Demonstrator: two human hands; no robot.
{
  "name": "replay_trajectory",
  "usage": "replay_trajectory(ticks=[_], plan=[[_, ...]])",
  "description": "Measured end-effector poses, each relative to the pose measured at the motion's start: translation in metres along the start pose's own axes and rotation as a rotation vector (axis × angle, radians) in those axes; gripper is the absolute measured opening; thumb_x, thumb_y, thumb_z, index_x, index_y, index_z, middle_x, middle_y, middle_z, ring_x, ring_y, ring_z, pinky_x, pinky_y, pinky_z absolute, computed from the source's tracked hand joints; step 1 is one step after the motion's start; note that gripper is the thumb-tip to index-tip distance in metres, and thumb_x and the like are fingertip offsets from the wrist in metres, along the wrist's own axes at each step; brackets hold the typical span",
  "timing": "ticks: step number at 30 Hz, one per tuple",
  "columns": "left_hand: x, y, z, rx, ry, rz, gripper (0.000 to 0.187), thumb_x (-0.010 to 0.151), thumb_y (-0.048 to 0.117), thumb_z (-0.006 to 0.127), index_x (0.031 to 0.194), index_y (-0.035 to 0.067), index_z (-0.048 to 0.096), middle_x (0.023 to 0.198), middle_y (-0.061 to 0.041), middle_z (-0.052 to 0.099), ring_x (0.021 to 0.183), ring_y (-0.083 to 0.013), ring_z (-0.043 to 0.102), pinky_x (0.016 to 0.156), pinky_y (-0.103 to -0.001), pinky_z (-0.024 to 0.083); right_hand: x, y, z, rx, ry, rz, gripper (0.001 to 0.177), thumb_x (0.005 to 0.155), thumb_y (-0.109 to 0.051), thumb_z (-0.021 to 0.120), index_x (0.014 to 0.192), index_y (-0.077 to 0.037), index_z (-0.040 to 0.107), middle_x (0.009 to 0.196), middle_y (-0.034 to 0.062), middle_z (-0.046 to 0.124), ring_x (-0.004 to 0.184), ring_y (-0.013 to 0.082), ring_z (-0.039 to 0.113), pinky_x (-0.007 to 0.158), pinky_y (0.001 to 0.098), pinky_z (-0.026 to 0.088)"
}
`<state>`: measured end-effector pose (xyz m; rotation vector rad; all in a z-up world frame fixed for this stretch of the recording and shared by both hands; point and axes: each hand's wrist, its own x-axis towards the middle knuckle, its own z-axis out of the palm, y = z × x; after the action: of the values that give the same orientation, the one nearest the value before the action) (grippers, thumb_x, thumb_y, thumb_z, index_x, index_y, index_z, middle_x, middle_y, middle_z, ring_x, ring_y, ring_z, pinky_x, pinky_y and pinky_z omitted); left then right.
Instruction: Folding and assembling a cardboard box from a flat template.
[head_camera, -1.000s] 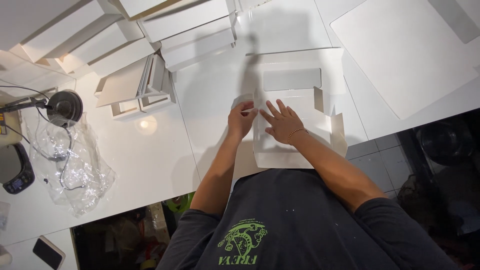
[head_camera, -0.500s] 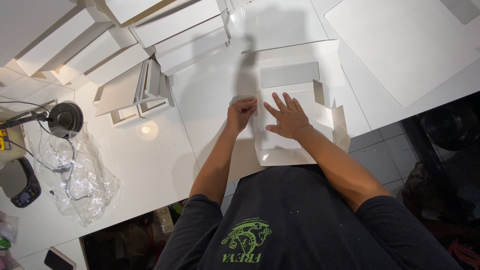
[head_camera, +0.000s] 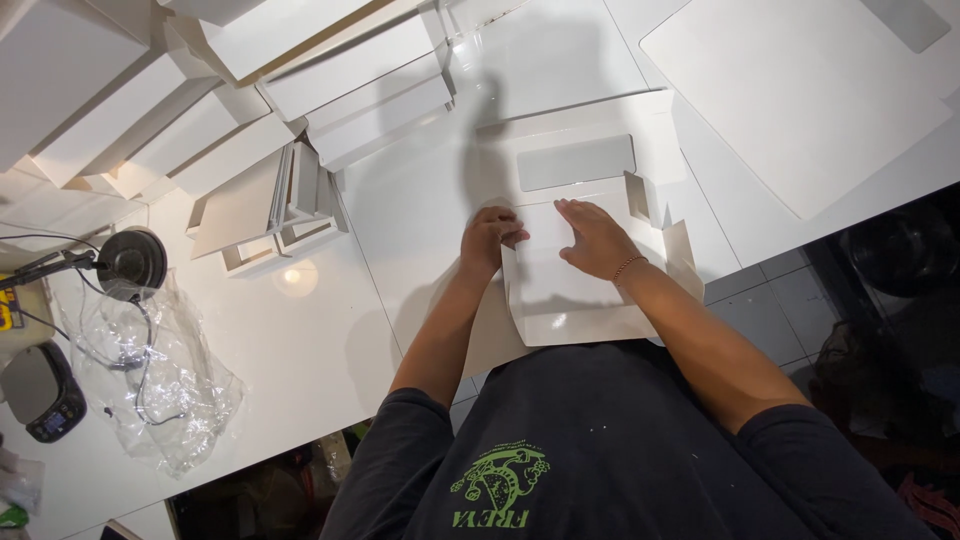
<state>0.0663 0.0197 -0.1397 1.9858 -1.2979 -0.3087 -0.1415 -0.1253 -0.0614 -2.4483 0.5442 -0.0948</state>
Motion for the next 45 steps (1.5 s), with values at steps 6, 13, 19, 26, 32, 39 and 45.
replay_trajectory(ticks=[6,13,19,26,32,39,45], plan=[[0.001,-0.015,0.009,0.298,0.103,0.306,0.014,0.077,0.031,0.088,0.086,0.022,0.082,0.084,0.004,0.071,0.090,-0.0153,0.067,0.079,-0.028,0.053,-0.010,-0.068,-0.031,-0.483,-0.409,-0.009,0.073,0.102,-0.059,0.035,0.165,-0.028,0.013,0.173,-0.0006,0.003,0.154,0.0430,0.005,0.127,0.0513,0.009],[0.005,0.007,-0.017,0.152,0.081,0.272,0.012,0.086,0.037,0.081,0.087,0.025,0.082,0.091,0.005,0.078,0.090,-0.0180,0.071,0.078,-0.032,0.053,-0.005,-0.056,-0.024,-0.361,-0.506,0.047,0.083,0.097,-0.067,0.045,0.165,-0.029,0.015,0.173,-0.0078,0.001,0.154,0.0423,-0.015,0.127,0.0521,-0.005],[0.015,0.028,-0.050,-0.057,0.283,-0.724,0.039,0.089,0.055,0.074,0.103,0.018,0.073,0.099,0.000,0.076,0.092,-0.0159,0.073,0.083,-0.028,0.058,-0.010,0.038,-0.080,0.388,0.594,0.077,0.027,0.094,-0.007,0.069,0.119,-0.015,0.076,0.113,0.0105,0.068,0.097,0.0275,0.067,0.086,0.0333,0.056],[0.065,0.021,-0.025,-0.050,0.127,-0.834,0.076,0.087,0.058,0.073,0.137,0.002,0.057,0.112,-0.009,0.072,0.114,-0.0282,0.068,0.096,-0.037,0.056,0.029,0.219,-0.059,0.054,0.296,0.772,0.037,0.083,-0.047,0.078,0.117,-0.032,0.074,0.103,-0.0094,0.074,0.105,0.0234,0.070,0.090,0.0407,0.055],[0.089,0.026,-0.024,0.210,-0.117,-0.784,0.057,0.096,0.051,0.063,0.135,0.010,0.064,0.115,-0.012,0.073,0.113,-0.0317,0.069,0.092,-0.037,0.059,0.039,0.174,-0.075,0.252,0.298,0.864,0.057,0.077,-0.039,0.085,0.127,-0.020,0.065,0.112,0.0019,0.068,0.115,0.0270,0.065,0.100,0.0404,0.052],[0.123,0.138,-0.016,0.692,0.078,-0.104,0.048,0.093,0.035,0.070,0.135,0.010,0.064,0.137,-0.016,0.056,0.132,-0.0369,0.051,0.104,-0.046,0.046,0.037,0.175,-0.076,0.229,0.336,0.805,0.029,0.081,-0.024,0.083,0.106,-0.015,0.072,0.101,0.0062,0.074,0.105,0.0311,0.070,0.089,0.0408,0.056],[0.160,0.195,0.070,0.481,-0.475,0.094,0.067,0.105,0.043,0.056,0.163,0.022,0.029,0.170,-0.007,0.021,0.158,-0.0337,0.010,0.127,-0.055,0.014,0.029,0.136,-0.106,0.275,0.352,0.773,0.040,0.085,-0.017,0.085,0.118,-0.005,0.067,0.108,0.0151,0.074,0.110,0.0359,0.069,0.092,0.0447,0.056]])
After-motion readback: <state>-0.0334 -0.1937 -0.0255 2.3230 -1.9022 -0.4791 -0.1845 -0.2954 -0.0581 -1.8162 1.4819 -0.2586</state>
